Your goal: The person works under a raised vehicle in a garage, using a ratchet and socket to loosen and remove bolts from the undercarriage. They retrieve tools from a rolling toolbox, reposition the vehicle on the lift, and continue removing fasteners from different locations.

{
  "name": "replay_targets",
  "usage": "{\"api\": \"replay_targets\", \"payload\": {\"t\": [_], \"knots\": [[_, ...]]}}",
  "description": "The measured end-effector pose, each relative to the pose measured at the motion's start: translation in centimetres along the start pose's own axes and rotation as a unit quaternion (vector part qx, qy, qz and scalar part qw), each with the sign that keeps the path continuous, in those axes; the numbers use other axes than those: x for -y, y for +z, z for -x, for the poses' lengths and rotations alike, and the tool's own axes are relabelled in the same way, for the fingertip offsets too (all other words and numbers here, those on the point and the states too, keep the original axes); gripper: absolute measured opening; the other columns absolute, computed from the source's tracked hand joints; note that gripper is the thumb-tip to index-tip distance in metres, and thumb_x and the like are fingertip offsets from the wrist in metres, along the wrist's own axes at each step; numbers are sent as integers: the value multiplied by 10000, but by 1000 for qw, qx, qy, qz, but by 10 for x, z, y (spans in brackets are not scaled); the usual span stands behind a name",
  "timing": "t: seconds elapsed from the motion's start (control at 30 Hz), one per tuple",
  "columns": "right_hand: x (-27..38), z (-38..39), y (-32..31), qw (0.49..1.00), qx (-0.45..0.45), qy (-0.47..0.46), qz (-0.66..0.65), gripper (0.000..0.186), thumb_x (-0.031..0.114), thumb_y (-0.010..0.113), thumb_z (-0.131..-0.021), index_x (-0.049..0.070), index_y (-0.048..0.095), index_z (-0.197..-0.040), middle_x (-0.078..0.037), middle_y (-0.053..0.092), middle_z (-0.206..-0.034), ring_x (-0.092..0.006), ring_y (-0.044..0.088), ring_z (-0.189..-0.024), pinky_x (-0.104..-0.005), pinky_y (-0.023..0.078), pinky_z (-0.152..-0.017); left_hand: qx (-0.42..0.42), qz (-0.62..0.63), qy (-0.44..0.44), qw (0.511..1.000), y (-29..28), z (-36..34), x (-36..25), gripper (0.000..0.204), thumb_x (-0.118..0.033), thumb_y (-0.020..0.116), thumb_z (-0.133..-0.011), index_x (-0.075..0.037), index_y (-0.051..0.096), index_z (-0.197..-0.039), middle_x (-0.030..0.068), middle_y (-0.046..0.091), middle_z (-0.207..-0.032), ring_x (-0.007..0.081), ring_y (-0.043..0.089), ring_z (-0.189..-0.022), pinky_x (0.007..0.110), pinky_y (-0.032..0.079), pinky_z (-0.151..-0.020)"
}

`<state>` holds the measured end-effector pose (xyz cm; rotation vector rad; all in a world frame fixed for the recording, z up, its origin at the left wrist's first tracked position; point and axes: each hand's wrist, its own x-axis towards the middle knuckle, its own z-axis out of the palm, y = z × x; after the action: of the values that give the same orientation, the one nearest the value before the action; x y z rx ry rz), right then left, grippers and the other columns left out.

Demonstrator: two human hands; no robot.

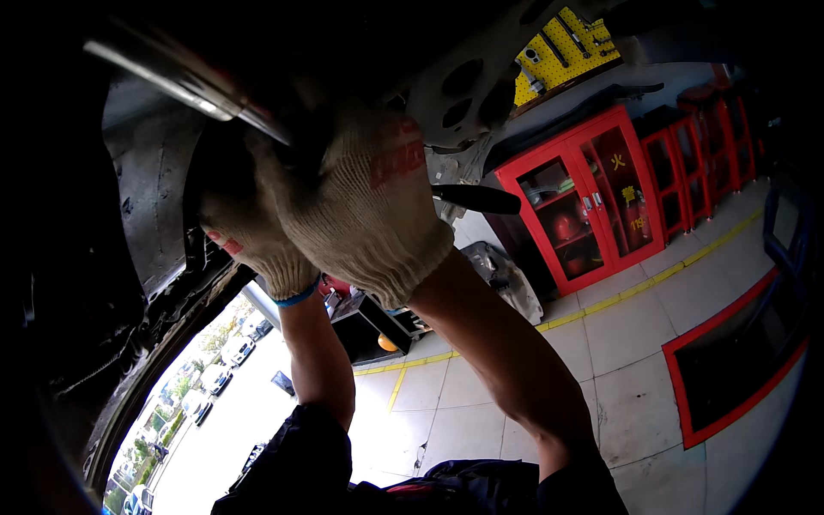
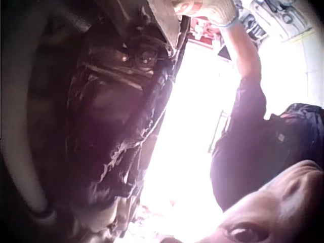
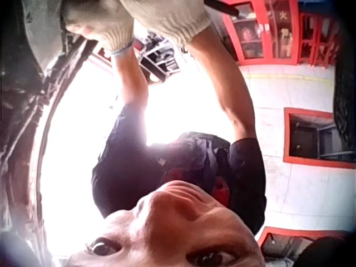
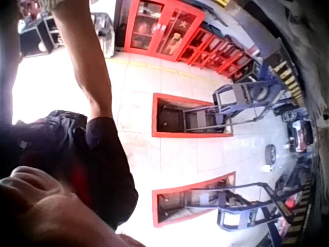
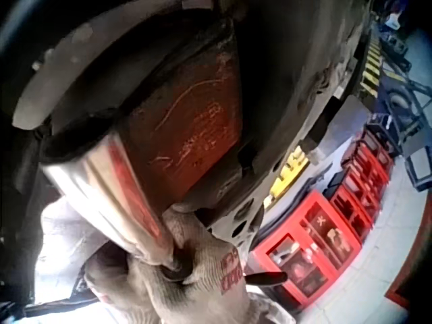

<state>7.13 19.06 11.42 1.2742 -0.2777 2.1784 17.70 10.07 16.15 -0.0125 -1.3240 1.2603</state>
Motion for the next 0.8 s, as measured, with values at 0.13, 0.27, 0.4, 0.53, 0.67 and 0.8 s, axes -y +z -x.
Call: {"api": "replay_targets", "payload": {"t": [0.13,0.27,0.4,0.53,0.67,0.8], "knots": [[-8,-23,-28,997,32,-34,54,415,208,728,-910,-26,648,-1243,-195,708,-986,-275,705,-807,-363,572,-690,-69,75,2,995,38,-14,-27,421,-365,746,-885,-107,722,-1217,180,644,-1275,372,607,-1212,506,443,-1068],[-7,-16,-18,999,27,6,18,398,205,727,-918,-15,655,-1243,-173,714,-957,-246,689,-757,-342,555,-650,-73,75,22,994,35,1,-7,378,-328,740,-887,-128,726,-1206,183,654,-1266,348,617,-1207,498,453,-1064],[-6,-8,-22,998,40,22,40,382,201,726,-927,-4,663,-1243,-152,719,-928,-217,673,-708,-321,537,-609,-57,119,-13,991,31,2,-4,362,-308,752,-883,-110,707,-1183,168,671,-1189,307,649,-1110,462,497,-969],[1,-4,-33,997,40,26,55,366,197,725,-935,7,670,-1243,-130,724,-898,-188,657,-658,-301,520,-569,-36,202,-93,974,13,-9,-16,350,-289,764,-880,-93,688,-1160,154,689,-1112,266,680,-1013,425,542,-874],[-6,5,-37,995,50,35,77,350,194,724,-943,18,677,-1243,-108,729,-869,-159,642,-608,-280,502,-528,-3,331,-256,908,-14,14,-40,341,-269,775,-876,-76,669,-1136,139,707,-1035,224,711,-917,389,587,-779],[11,-12,-56,991,38,9,128,336,190,723,-951,28,684,-1242,-89,734,-842,-133,627,-563,-261,487,-492,71,226,-170,957,-36,48,-51,307,-113,775,-802,-50,652,-1076,37,735,-812,155,721,-683,270,586,-647]]}}
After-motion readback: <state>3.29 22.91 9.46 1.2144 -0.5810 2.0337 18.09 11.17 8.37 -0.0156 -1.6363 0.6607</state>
